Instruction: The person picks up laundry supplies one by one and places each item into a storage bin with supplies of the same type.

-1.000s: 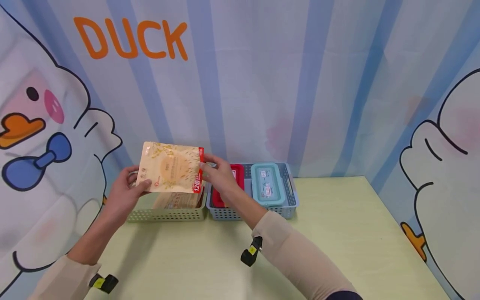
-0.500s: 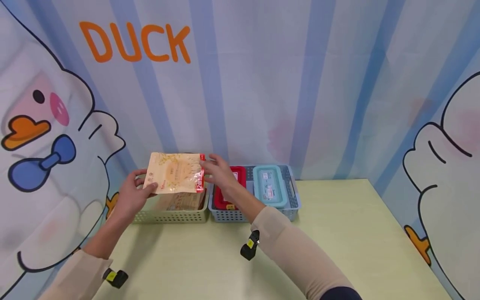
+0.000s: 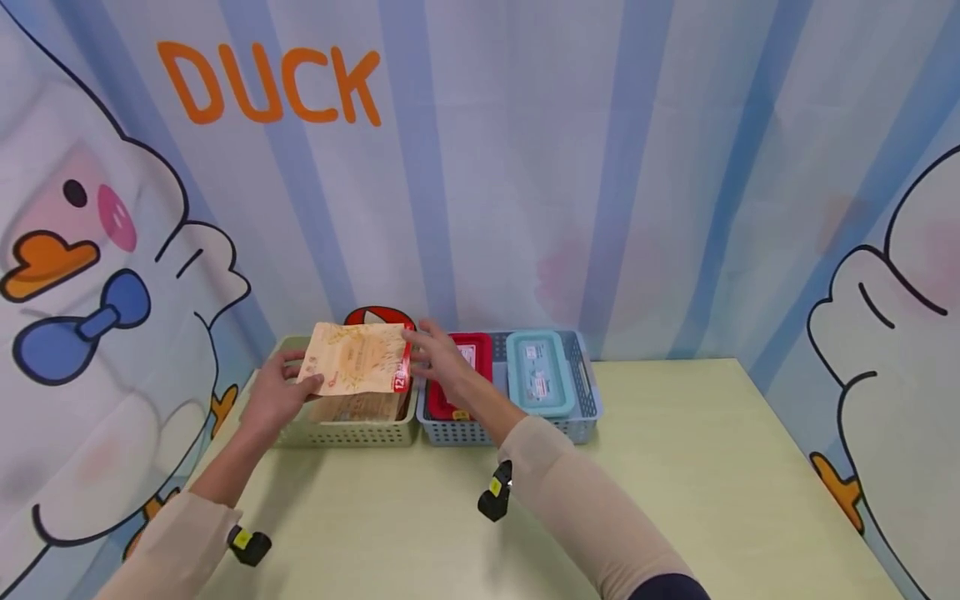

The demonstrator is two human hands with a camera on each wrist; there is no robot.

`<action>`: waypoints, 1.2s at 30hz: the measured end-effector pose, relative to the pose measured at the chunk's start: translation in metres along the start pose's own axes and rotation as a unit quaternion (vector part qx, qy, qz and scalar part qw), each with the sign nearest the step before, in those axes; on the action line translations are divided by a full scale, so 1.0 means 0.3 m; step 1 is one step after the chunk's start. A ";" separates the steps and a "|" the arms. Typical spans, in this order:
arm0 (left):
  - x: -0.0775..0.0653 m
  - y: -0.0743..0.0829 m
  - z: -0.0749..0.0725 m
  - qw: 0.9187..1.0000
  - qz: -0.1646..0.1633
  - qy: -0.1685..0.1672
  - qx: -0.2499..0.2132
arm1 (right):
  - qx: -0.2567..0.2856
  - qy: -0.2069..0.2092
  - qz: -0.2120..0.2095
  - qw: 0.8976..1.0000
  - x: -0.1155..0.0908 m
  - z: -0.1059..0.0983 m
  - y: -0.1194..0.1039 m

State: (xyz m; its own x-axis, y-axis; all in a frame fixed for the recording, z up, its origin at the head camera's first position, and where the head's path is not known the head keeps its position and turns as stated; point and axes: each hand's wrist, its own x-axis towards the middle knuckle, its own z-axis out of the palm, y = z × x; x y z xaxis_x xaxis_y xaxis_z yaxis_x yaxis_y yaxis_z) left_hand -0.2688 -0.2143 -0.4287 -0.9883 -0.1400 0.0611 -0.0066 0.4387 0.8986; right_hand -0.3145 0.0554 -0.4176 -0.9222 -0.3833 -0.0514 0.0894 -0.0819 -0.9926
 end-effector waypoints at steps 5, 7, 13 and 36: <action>0.019 -0.044 0.012 0.996 0.004 -0.002 0.090 | -0.002 -0.040 0.008 0.999 0.007 0.000 0.039; 0.028 -0.063 0.019 0.993 0.013 -0.001 0.120 | -0.005 -0.052 0.015 0.999 0.005 0.000 0.048; 0.041 -0.104 0.040 0.987 0.028 -0.006 0.156 | -0.008 -0.062 0.040 0.997 -0.011 0.007 0.055; 0.059 -0.147 0.062 0.969 0.009 -0.070 0.238 | 0.018 -0.042 0.095 0.994 -0.022 0.078 0.038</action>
State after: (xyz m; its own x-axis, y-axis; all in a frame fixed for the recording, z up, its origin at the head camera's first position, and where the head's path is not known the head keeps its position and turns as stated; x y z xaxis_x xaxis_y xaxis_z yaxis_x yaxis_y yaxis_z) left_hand -0.2889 -0.2196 -0.4754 -0.9997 -0.0204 -0.0144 -0.0249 0.8037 0.5945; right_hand -0.2987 0.0355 -0.4262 -0.8526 -0.4708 -0.2267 0.2741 -0.0335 -0.9611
